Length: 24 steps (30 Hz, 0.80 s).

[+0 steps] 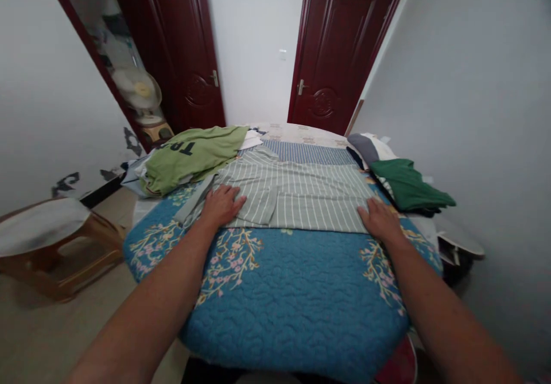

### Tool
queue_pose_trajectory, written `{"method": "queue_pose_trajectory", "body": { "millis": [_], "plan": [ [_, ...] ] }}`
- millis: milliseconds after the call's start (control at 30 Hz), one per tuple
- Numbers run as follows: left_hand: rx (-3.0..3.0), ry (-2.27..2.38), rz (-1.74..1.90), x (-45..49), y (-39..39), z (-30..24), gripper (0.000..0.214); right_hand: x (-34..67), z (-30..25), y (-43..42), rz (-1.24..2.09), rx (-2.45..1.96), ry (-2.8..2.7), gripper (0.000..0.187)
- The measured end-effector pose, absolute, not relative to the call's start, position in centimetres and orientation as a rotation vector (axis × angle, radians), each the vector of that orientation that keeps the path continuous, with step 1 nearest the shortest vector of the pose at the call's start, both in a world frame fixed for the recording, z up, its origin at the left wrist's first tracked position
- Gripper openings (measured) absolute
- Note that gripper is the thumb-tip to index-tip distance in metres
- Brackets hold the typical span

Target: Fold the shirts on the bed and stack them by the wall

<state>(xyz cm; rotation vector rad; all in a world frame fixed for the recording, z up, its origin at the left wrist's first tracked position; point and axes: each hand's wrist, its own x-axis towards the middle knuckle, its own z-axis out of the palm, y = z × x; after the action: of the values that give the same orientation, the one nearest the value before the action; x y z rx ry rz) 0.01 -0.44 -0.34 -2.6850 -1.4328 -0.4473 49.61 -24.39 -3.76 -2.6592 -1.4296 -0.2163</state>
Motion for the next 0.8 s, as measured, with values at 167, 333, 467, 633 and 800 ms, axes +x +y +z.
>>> {"method": "queue_pose_trajectory", "body": {
  "millis": [167,333,467,633,800],
  "plan": [
    [-2.717,-1.275,-0.435,-0.9,0.3,-1.2,0.058,49.1,-3.3,-24.6,-0.184,-2.669,-1.419,0.073],
    [-2.696,-1.17,-0.552,-2.2,0.1,-1.2,0.06,48.9,-3.2,-24.5,-0.189,-2.676,-1.405,0.072],
    [-2.703,-1.192,-0.662,-2.9,0.2,-1.1,0.055,48.9,-3.3,-24.4,-0.183,-2.691,-1.379,0.073],
    [-2.689,-1.296,-0.798,-3.6,0.6,-1.4,0.055,49.3,-3.6,-24.6,-0.175,-2.711,-1.272,0.077],
    [-2.765,-1.413,-1.068,-4.6,0.7,-0.9,0.05,49.7,-4.0,-24.7,-0.146,-2.736,-1.219,0.081]
  ]
}}
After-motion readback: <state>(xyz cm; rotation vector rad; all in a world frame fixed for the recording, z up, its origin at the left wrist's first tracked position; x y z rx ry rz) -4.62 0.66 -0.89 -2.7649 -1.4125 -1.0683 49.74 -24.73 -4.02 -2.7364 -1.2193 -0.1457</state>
